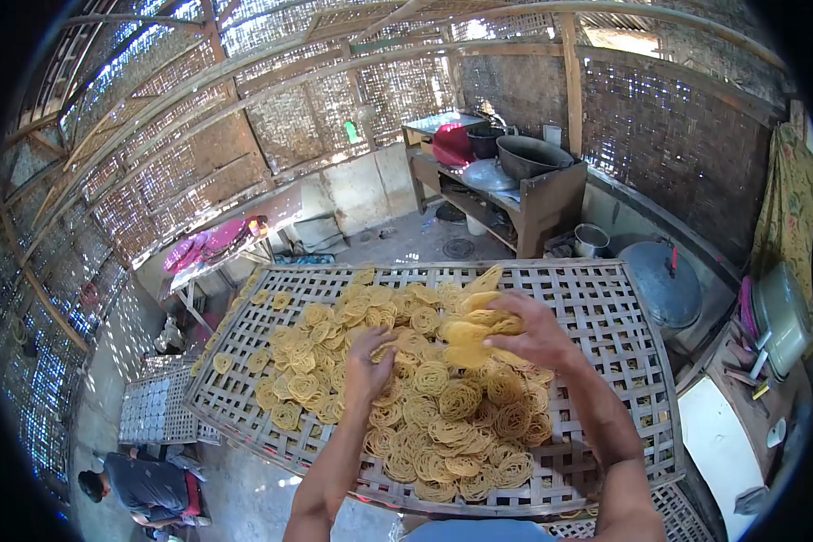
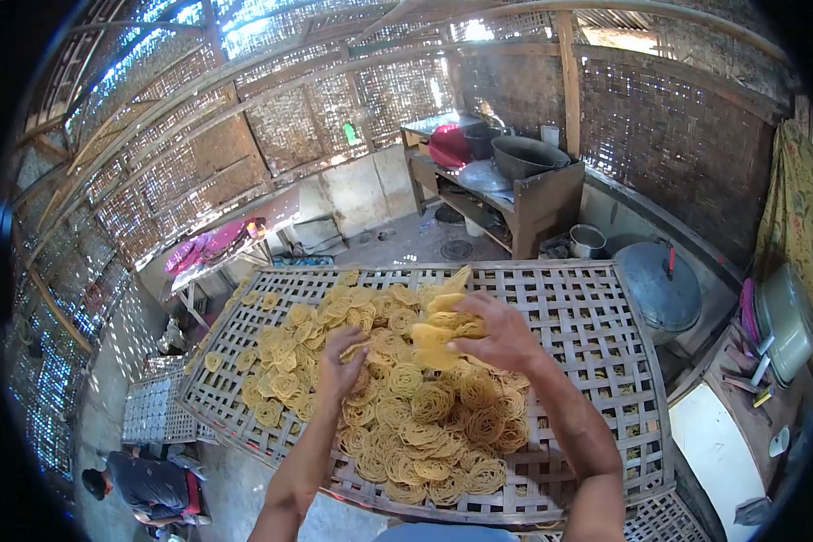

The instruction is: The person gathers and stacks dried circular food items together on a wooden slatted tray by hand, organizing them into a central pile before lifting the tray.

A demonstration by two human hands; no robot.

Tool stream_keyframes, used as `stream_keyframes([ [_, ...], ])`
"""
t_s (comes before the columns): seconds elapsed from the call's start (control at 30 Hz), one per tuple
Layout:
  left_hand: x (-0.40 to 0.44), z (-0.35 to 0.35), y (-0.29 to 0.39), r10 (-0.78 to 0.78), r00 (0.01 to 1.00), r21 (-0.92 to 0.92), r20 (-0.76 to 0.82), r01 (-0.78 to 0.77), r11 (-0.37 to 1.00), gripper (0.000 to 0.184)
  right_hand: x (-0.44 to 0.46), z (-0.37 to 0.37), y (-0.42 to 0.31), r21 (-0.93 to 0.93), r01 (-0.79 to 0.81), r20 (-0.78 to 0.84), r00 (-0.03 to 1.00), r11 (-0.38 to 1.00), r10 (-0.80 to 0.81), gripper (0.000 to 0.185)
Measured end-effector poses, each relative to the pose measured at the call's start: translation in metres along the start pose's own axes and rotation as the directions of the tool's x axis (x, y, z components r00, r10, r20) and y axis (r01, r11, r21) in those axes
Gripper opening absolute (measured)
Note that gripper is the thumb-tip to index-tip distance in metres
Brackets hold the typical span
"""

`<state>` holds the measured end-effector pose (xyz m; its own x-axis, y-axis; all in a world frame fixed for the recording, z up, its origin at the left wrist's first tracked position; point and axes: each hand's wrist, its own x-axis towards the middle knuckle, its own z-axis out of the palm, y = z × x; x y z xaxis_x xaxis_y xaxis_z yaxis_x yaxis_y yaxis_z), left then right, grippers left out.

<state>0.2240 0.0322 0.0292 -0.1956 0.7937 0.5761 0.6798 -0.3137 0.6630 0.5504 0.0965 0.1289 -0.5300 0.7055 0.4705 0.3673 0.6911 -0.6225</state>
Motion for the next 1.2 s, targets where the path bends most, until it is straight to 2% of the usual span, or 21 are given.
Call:
stream_keyframes([
  [0.03,0.003,-0.001,0.001,0.023,1.0,0.072,0.004,-0.023,0.997,0.028,-0.004,-0.005,0.002,0.014,-0.004,-0.015,1.0,1.0,0.005,0.054],
  [0.07,0.008,-0.002,0.003,0.048,0.999,0.143,0.009,-0.048,0.989,0.03,-0.008,-0.008,0.002,-0.002,0.007,-0.061,0.998,1.0,-0.007,0.04],
  [0.1,0.011,-0.001,0.004,0.073,0.997,0.212,0.015,-0.074,0.974,0.031,-0.01,-0.009,0.01,0.036,0.063,-0.054,0.997,0.997,-0.061,0.036],
  [0.17,0.009,0.011,-0.005,0.124,0.978,0.356,0.166,-0.177,0.918,0.035,-0.016,-0.003,0.03,0.113,0.168,-0.045,0.985,0.979,-0.164,0.03],
  [0.2,0.008,0.019,-0.013,0.139,0.96,0.416,0.245,-0.234,0.879,0.037,-0.019,0.004,0.035,0.199,0.092,-0.05,0.995,0.976,-0.084,0.029],
  [0.27,0.007,0.031,-0.033,0.108,0.936,0.326,0.336,-0.223,0.919,0.043,-0.027,0.017,0.041,0.364,-0.059,-0.047,0.996,0.929,0.081,0.03],
  [0.37,0.007,0.029,-0.04,0.046,0.92,0.224,0.39,-0.143,0.964,0.043,-0.037,0.026,0.041,0.113,-0.035,-0.064,0.997,0.993,0.043,0.032],
  [0.4,0.004,0.026,-0.039,0.014,0.919,0.196,0.394,-0.099,0.975,0.042,-0.039,0.031,0.041,0.033,-0.077,-0.041,0.996,0.997,0.078,0.036],
  [0.5,0.0,0.02,-0.021,0.163,0.949,0.188,0.271,-0.218,0.958,0.044,-0.042,0.043,0.032,-0.156,-0.163,0.088,0.98,0.974,0.178,0.05],
  [0.6,-0.002,0.013,0.004,0.133,0.977,0.127,0.165,-0.155,0.98,0.049,-0.035,0.065,0.038,-0.128,-0.036,0.051,0.998,0.991,0.043,0.059],
  [0.7,-0.001,0.004,0.03,0.044,0.989,-0.005,0.143,-0.044,0.999,0.05,-0.01,0.074,0.011,-0.171,0.12,-0.053,0.99,0.978,-0.131,0.058],
  [0.8,-0.001,-0.005,0.049,0.107,0.987,-0.013,0.124,-0.106,0.994,0.056,0.011,0.092,0.008,-0.384,0.292,-0.031,0.944,0.876,-0.328,0.057],
  [0.93,-0.012,-0.005,0.041,-0.018,1.0,-0.101,0.006,0.018,0.995,0.066,0.015,0.105,0.01,-0.287,0.272,-0.074,0.95,0.918,-0.305,0.052],
  [1.03,-0.023,-0.017,0.04,-0.113,0.994,-0.2,0.014,0.113,0.973,0.069,0.011,0.111,0.011,-0.204,0.281,-0.092,0.948,0.938,-0.304,0.048],
  [1.07,-0.022,-0.016,0.04,-0.146,0.989,-0.263,0.025,0.147,0.953,0.055,0.01,0.111,0.008,-0.203,0.312,-0.082,0.939,0.928,-0.334,0.047],
  [1.1,-0.02,-0.011,0.044,-0.308,0.944,-0.39,0.117,0.329,0.86,0.049,0.008,0.113,0.006,-0.2,0.342,-0.07,0.93,0.918,-0.362,0.046],
  [1.17,-0.012,-0.001,0.064,-0.544,0.762,-0.56,0.351,0.637,0.53,0.04,0.007,0.118,0.0,-0.222,0.41,-0.081,0.896,0.885,-0.436,0.043],
  [1.2,-0.014,0.005,0.06,-0.562,0.752,-0.586,0.345,0.64,0.497,0.032,0.007,0.119,-0.002,-0.236,0.443,-0.088,0.877,0.865,-0.473,0.041],
])
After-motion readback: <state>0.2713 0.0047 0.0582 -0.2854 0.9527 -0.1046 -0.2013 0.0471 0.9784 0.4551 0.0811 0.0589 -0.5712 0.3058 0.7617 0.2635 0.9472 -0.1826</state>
